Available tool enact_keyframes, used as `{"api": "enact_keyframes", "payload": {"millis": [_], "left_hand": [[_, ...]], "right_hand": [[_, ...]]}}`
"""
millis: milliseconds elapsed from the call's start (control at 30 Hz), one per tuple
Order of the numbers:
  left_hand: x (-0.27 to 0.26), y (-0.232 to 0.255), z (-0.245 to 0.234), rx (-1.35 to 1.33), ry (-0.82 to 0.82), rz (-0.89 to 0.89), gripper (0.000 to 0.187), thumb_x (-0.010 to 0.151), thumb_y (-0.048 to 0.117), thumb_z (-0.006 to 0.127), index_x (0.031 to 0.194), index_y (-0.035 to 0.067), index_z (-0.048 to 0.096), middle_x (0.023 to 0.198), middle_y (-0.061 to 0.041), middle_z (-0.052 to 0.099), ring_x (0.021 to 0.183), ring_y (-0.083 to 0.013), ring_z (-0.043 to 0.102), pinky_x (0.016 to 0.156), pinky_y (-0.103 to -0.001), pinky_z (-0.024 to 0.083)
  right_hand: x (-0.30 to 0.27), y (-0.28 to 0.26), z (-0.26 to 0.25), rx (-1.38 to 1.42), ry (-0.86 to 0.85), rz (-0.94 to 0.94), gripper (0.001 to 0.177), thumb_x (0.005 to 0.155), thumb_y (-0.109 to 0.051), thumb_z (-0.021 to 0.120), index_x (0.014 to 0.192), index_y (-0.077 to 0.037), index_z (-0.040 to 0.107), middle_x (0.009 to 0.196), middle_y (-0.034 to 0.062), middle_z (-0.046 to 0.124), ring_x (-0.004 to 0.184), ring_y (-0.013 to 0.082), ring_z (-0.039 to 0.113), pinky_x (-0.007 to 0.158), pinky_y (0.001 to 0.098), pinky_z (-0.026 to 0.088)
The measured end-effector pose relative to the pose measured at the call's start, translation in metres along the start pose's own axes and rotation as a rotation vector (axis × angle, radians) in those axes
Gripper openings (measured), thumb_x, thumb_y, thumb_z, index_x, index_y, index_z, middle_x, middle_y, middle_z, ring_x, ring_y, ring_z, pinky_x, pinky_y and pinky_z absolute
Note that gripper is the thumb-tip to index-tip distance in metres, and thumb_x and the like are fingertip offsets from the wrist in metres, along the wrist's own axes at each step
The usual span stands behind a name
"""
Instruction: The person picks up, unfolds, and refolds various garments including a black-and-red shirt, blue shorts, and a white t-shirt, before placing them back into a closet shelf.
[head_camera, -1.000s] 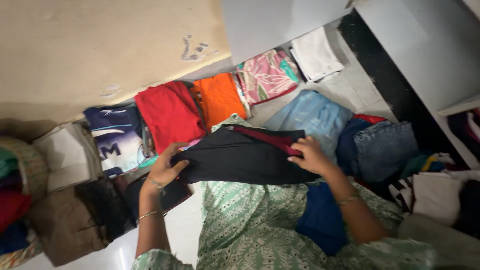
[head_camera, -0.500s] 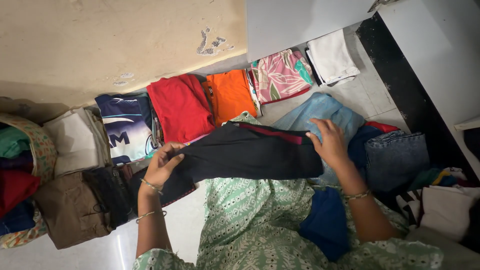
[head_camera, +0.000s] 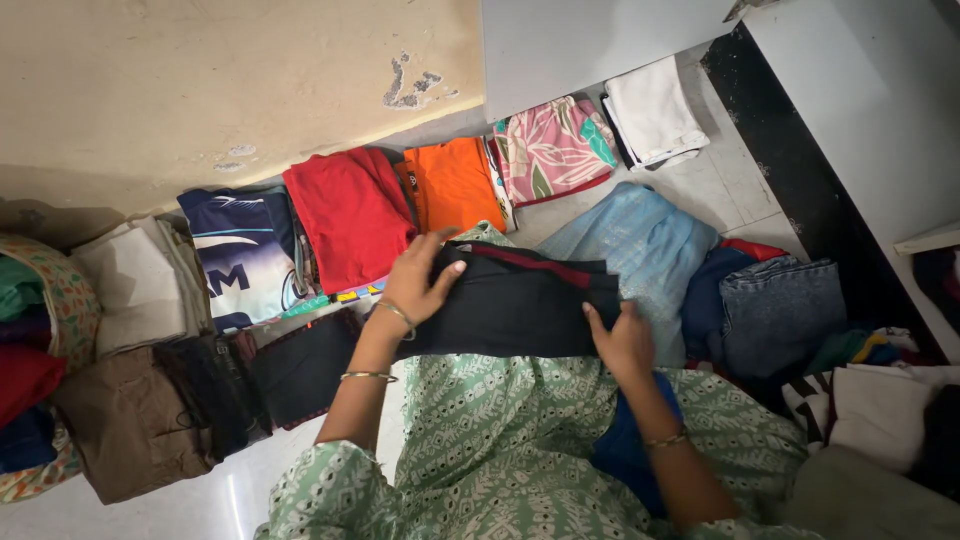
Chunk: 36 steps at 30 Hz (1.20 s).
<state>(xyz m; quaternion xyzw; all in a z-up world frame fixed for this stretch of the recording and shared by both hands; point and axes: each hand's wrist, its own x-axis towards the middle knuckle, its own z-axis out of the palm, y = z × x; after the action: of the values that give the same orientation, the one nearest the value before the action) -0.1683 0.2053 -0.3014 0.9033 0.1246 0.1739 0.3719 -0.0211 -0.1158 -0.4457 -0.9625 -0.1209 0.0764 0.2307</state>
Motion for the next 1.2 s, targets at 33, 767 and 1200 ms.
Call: {"api": "enact_keyframes", "payload": {"millis": [33, 767, 1200], "left_hand": [[0.001, 0.005, 0.002, 0.022, -0.045, 0.005, 0.036, 0.096, 0.028, 0.066, 0.125, 0.007, 0.066, 0.099, -0.020, 0.060, 0.090, -0.0363, 0.065, 0.080, -0.044, 0.054], [0.022, 0.011, 0.029, 0.123, 0.041, -0.030, 0.042, 0.097, 0.023, 0.064, 0.135, 0.009, 0.049, 0.109, -0.021, 0.065, 0.089, -0.0435, 0.067, 0.072, -0.050, 0.053], [-0.051, 0.010, -0.031, -0.541, -0.314, -0.368, 0.044, 0.091, 0.001, 0.069, 0.132, 0.007, 0.054, 0.094, -0.006, 0.069, 0.083, -0.0105, 0.062, 0.068, -0.028, 0.050]], "right_hand": [[0.006, 0.000, 0.002, 0.037, -0.045, 0.088, 0.069, 0.088, -0.058, 0.077, 0.112, 0.006, 0.065, 0.087, 0.0266, 0.070, 0.082, 0.0414, 0.068, 0.070, 0.0485, 0.054], [0.024, 0.079, -0.073, 0.215, 0.170, -0.023, 0.047, 0.099, -0.043, 0.071, 0.118, 0.000, 0.071, 0.102, 0.0195, 0.073, 0.088, 0.0333, 0.071, 0.079, 0.0399, 0.055], [-0.074, -0.124, -0.077, 0.338, 0.060, -0.828, 0.109, 0.074, -0.049, 0.083, 0.152, 0.006, 0.031, 0.160, 0.0314, 0.026, 0.150, 0.0500, 0.021, 0.119, 0.0630, 0.019]]}}
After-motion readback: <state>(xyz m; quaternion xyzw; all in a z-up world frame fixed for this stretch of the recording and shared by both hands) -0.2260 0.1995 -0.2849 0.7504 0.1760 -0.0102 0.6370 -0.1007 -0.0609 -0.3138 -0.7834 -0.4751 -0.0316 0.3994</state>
